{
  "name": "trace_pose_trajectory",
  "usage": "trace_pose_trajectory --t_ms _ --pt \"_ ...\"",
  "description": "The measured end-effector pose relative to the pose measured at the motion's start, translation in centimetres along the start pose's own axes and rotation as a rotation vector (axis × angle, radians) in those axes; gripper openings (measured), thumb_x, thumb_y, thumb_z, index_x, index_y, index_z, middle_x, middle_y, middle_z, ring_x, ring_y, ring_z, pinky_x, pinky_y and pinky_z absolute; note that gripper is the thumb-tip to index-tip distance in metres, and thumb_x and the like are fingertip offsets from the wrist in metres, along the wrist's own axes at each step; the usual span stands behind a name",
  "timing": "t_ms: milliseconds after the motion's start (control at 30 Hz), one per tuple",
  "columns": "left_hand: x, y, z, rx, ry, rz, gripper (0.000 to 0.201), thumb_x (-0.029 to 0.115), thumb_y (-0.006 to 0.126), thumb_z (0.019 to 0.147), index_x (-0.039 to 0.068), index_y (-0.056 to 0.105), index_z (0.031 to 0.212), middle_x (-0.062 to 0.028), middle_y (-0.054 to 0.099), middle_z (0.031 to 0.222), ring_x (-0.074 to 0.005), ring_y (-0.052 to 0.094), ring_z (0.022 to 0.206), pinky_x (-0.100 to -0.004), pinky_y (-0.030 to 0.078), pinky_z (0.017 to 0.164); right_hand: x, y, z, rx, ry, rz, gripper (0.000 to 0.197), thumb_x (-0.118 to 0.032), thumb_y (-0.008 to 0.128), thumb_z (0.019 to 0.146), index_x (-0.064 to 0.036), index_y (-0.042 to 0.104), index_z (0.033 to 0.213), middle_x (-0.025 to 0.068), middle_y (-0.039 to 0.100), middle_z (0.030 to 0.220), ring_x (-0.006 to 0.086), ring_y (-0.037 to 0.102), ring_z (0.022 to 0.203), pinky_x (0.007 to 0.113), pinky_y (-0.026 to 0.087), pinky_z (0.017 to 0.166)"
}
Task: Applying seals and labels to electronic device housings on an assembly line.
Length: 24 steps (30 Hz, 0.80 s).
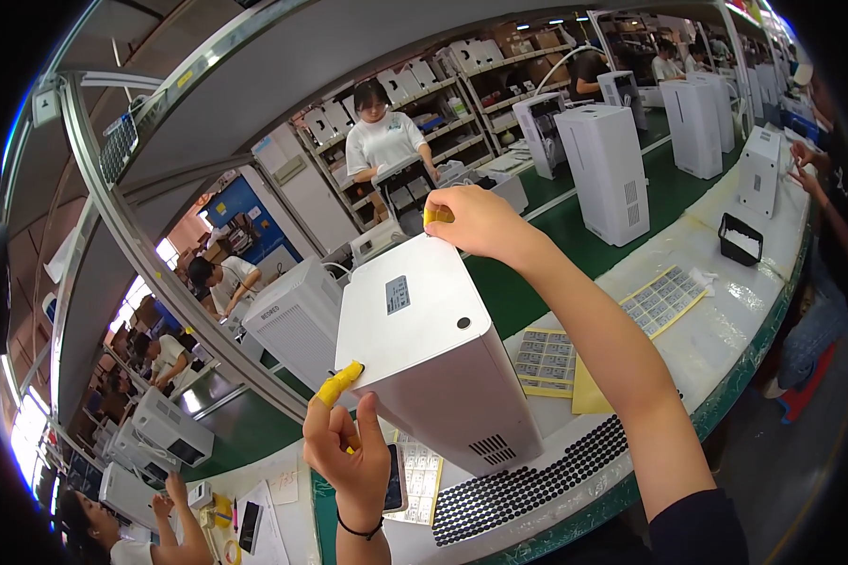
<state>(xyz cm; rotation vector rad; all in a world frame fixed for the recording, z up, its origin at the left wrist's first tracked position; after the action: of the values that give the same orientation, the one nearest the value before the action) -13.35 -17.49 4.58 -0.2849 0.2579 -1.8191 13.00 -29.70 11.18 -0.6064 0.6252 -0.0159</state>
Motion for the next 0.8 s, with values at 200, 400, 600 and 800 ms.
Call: trace_pose_trajectory --t_ms 200,400,600,800 --pt "0.0 -0.1 0.0 -0.005 0.001 0.013 0.038 0.005 0.074 0.082 0.003 0.045 0.107 -0.0266 0.066 0.099 -0.0082 0.043 0.043 -0.0189 0.035 0.040 0.3 -0.1 0.1 -0.077 0.025 -0.042 0.021 -0.018 0.063 0.087 0.0013 0.063 0.094 0.0158 0.067 0.090 0.0256 0.065 0.085 0.033 0.048 0.077" --pt "0.0 0.0 -0.2 0.007 0.022 0.006 0.038 0.004 0.074 0.082 0.003 0.047 0.108 -0.0270 0.066 0.099 -0.0079 0.043 0.043 -0.0195 0.036 0.040 0.2 -0.5 -1.9 -0.071 -0.066 0.107 0.025 -0.024 0.056 0.092 -0.0001 0.062 0.096 0.0112 0.063 0.081 0.0240 0.059 0.075 0.034 0.046 0.070" --pt "-0.7 -0.2 0.3 0.061 -0.164 -0.230 0.044 0.000 0.073 0.081 0.003 0.047 0.116 -0.0168 0.063 0.103 -0.0056 0.047 0.051 -0.0171 0.035 0.046 1.2 0.0 -3.4 -0.016 -0.101 0.094 0.032 -0.028 0.049 0.097 0.0009 0.062 0.103 0.0129 0.061 0.098 0.0241 0.058 0.089 0.033 0.044 0.081" --pt "-3.4 0.2 6.6 0.201 -0.462 -0.641 0.048 -0.006 0.064 0.082 0.005 0.045 0.125 -0.0063 0.054 0.107 -0.0082 0.055 0.081 -0.0180 0.040 0.071 4.4 3.9 -7.6 0.269 0.039 0.525 0.030 -0.024 0.047 0.101 0.0004 0.057 0.115 0.0077 0.061 0.102 0.0157 0.059 0.096 0.027 0.045 0.087"
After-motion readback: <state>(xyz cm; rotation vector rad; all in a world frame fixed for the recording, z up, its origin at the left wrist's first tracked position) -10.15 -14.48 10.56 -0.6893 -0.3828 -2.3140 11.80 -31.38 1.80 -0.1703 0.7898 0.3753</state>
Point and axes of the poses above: each hand's wrist, its own z-axis towards the middle knuckle, its own y-axis out of the palm, x = y × z, the point moved 2 cm from there along z, towards the middle knuckle
